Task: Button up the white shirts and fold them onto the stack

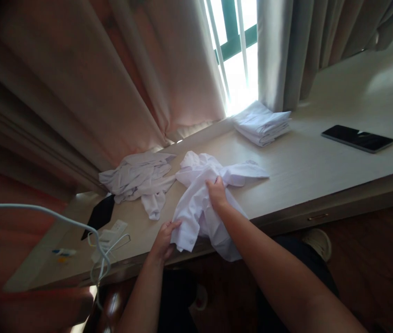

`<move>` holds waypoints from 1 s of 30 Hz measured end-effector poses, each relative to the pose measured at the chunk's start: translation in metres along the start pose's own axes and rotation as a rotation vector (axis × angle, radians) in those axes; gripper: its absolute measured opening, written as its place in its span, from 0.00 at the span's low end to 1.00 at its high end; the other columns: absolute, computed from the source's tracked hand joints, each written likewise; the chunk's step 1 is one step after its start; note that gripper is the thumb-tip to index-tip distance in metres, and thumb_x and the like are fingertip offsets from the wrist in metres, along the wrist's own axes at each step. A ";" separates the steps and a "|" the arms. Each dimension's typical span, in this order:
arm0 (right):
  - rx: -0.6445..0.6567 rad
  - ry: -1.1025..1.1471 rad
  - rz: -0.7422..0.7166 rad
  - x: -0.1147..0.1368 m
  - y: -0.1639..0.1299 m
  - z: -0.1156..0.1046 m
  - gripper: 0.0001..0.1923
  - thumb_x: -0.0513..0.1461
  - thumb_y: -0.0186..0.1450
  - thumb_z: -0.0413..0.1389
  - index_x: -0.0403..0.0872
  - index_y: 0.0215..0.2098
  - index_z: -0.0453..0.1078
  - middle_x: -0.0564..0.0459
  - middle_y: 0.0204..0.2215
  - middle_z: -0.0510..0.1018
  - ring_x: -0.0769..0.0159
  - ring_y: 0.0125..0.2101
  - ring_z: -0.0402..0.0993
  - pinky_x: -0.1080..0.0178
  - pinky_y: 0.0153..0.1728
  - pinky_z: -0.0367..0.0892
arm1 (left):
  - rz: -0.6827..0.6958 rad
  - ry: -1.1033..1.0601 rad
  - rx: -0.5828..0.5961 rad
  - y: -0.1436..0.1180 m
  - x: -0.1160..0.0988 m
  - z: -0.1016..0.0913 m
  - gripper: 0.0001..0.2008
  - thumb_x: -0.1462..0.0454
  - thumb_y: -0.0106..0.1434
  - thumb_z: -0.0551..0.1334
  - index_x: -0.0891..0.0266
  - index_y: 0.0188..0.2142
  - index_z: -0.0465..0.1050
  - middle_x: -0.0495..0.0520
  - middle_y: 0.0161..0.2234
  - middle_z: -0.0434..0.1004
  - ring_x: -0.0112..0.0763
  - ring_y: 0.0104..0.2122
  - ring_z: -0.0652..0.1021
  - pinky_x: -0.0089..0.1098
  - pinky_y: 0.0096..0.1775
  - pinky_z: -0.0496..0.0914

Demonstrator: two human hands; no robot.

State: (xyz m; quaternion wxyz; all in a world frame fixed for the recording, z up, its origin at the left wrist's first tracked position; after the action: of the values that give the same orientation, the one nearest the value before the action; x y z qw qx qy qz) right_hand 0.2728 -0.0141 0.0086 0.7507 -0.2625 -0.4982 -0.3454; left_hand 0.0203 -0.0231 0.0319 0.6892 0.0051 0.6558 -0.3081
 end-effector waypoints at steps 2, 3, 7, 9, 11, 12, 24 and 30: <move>-0.052 -0.072 -0.049 0.011 -0.011 -0.006 0.17 0.42 0.56 0.57 0.48 0.43 0.65 0.54 0.33 0.73 0.61 0.35 0.70 0.60 0.39 0.69 | -0.018 -0.179 -0.065 -0.019 0.009 -0.011 0.16 0.62 0.56 0.69 0.70 0.42 0.76 0.58 0.33 0.83 0.33 0.28 0.80 0.29 0.31 0.73; -0.086 -0.097 -0.067 0.017 -0.018 -0.010 0.19 0.41 0.55 0.57 0.48 0.45 0.63 0.53 0.36 0.72 0.61 0.37 0.69 0.59 0.41 0.68 | -0.030 -0.256 -0.082 -0.028 0.013 -0.014 0.15 0.63 0.57 0.68 0.70 0.43 0.76 0.59 0.34 0.83 0.34 0.29 0.81 0.29 0.33 0.74; -0.042 -0.266 -0.406 0.059 -0.064 -0.012 0.21 0.37 0.56 0.57 0.48 0.48 0.62 0.47 0.46 0.68 0.58 0.45 0.66 0.52 0.51 0.64 | -0.061 -0.428 -0.068 -0.051 0.022 -0.017 0.15 0.65 0.59 0.66 0.71 0.45 0.76 0.60 0.38 0.84 0.35 0.32 0.82 0.31 0.36 0.77; 0.186 -0.382 -0.679 0.078 -0.106 -0.004 0.17 0.35 0.59 0.55 0.49 0.47 0.65 0.46 0.47 0.69 0.56 0.49 0.65 0.50 0.53 0.62 | -0.044 -0.447 -0.044 -0.059 0.024 -0.017 0.16 0.66 0.59 0.66 0.72 0.46 0.75 0.60 0.39 0.83 0.35 0.32 0.82 0.31 0.36 0.77; 0.459 -0.460 -0.835 0.085 -0.154 0.001 0.16 0.34 0.62 0.54 0.50 0.48 0.67 0.46 0.48 0.71 0.55 0.52 0.66 0.50 0.55 0.62 | -0.027 -0.440 -0.026 -0.066 0.027 -0.018 0.17 0.66 0.58 0.65 0.71 0.47 0.75 0.60 0.39 0.83 0.35 0.32 0.82 0.31 0.36 0.76; 0.587 -0.495 -0.866 0.085 -0.178 0.002 0.16 0.35 0.63 0.55 0.50 0.49 0.68 0.46 0.49 0.71 0.55 0.52 0.66 0.49 0.55 0.61 | -0.026 -0.432 -0.016 -0.071 0.030 -0.018 0.17 0.66 0.57 0.65 0.71 0.47 0.75 0.60 0.38 0.83 0.35 0.32 0.82 0.30 0.35 0.75; 0.695 -0.463 -0.569 0.057 -0.279 -0.022 0.07 0.41 0.66 0.57 0.51 0.43 0.73 0.47 0.44 0.73 0.57 0.46 0.69 0.54 0.49 0.66 | 0.004 -0.531 0.191 -0.127 0.045 0.004 0.24 0.49 0.63 0.61 0.67 0.46 0.75 0.60 0.37 0.80 0.33 0.31 0.78 0.30 0.30 0.71; 0.254 -0.216 -0.138 0.026 -0.258 -0.053 0.14 0.50 0.65 0.56 0.48 0.37 0.69 0.56 0.29 0.72 0.66 0.30 0.67 0.63 0.32 0.64 | 0.189 -0.412 0.176 -0.147 0.057 0.029 0.22 0.50 0.59 0.67 0.63 0.46 0.72 0.59 0.42 0.79 0.35 0.41 0.79 0.34 0.42 0.72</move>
State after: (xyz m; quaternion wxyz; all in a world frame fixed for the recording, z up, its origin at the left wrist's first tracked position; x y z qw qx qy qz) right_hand 0.1088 -0.2210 0.0266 0.6946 -0.1664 -0.6322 -0.3002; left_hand -0.0197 -0.1775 0.0426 0.8311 0.0636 0.4686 -0.2926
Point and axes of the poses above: each hand's wrist, its own y-axis towards the middle knuckle, its own z-axis out of the palm, x = y × z, the point moved 5 cm from there along y, towards the middle knuckle
